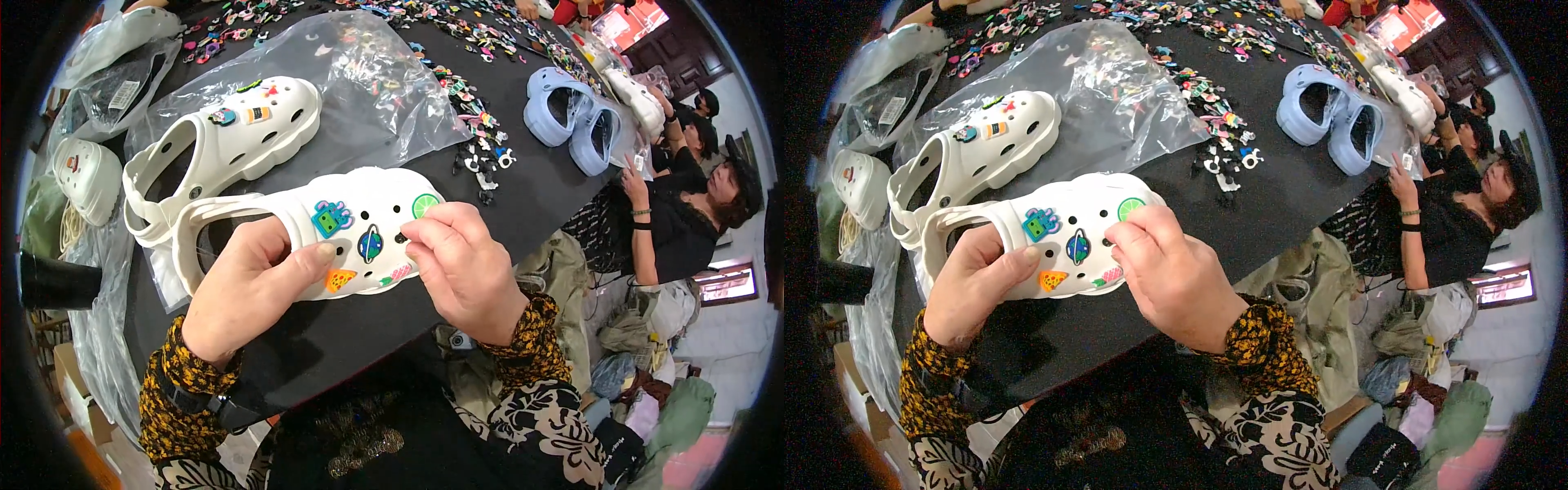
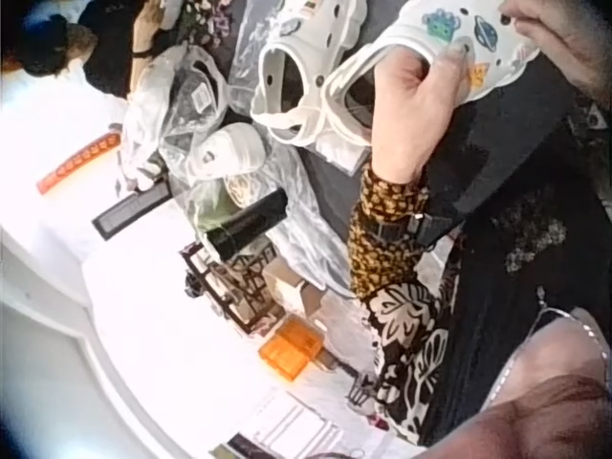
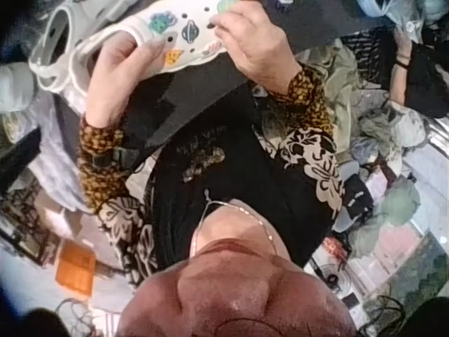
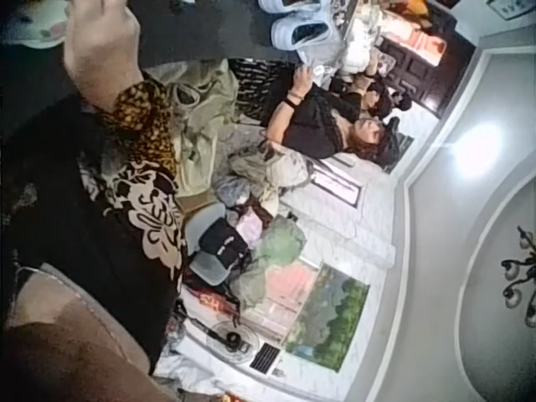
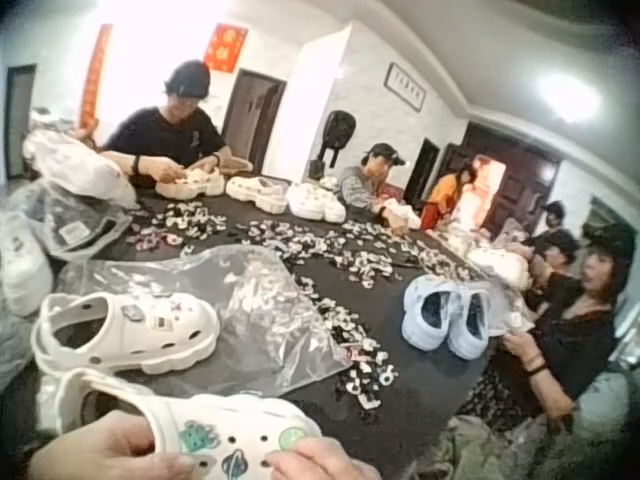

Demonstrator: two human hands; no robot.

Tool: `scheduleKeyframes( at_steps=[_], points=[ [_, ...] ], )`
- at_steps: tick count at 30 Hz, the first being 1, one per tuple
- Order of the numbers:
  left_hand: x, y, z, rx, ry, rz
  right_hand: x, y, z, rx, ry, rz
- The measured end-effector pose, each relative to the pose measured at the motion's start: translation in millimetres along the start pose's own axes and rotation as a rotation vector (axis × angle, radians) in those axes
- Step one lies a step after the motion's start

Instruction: Decorate shoes by attaching small decorative charms to the holes on the surface of the clogs.

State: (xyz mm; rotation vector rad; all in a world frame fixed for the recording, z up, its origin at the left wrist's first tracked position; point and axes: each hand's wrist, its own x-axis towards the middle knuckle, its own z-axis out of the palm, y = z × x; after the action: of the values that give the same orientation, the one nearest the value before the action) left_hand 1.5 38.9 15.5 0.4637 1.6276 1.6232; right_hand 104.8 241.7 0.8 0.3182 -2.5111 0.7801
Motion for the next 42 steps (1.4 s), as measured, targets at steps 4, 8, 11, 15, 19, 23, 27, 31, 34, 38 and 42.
scheduleKeyframes(
  at_steps=[4, 8, 11, 15, 19, 23, 27, 31, 34, 38, 42],
  points=[
    [1.6, -0.8, 1.5, 0.052, -0.027, 0.046, -1.1, 3.3, 1.0, -0.062, -0.007, -0.06],
    [1.6, -2.6, 2.2, 0.042, -0.036, 0.047, -3.4, 4.3, 4.0, -0.083, 0.002, -0.074],
    [-0.3, -1.3, 2.0, 0.033, -0.042, 0.006, -4.4, 0.4, 4.9, -0.059, 0.0, -0.038],
    [0.0, 2.1, 4.1, -0.028, -0.065, -0.011, -7.8, 0.2, 6.5, -0.068, 0.051, -0.083],
    [2.7, 2.3, 8.1, -0.136, -0.088, -0.055, -11.3, -6.1, 6.5, -0.104, 0.081, -0.064],
    [4.0, -2.0, 9.7, -0.163, -0.056, -0.032, -12.5, -6.9, 10.1, -0.117, 0.091, -0.061],
    [2.2, -3.5, 13.2, -0.214, -0.027, 0.002, -7.1, -10.1, 9.8, -0.119, 0.095, -0.081],
    [2.8, 1.0, 15.8, -0.337, -0.005, -0.092, -10.5, -5.3, 7.0, -0.115, 0.05, -0.061],
    [2.3, 2.8, 14.1, -0.407, -0.018, -0.13, -9.5, -6.3, 5.0, -0.078, 0.026, -0.032],
    [2.6, 3.1, 12.1, -0.403, -0.01, -0.191, -11.1, -5.1, 6.3, -0.088, 0.074, -0.084],
    [3.7, -0.1, 14.0, -0.421, 0.005, -0.165, -21.9, -5.7, 4.8, -0.008, 0.126, 0.046]
  ],
)
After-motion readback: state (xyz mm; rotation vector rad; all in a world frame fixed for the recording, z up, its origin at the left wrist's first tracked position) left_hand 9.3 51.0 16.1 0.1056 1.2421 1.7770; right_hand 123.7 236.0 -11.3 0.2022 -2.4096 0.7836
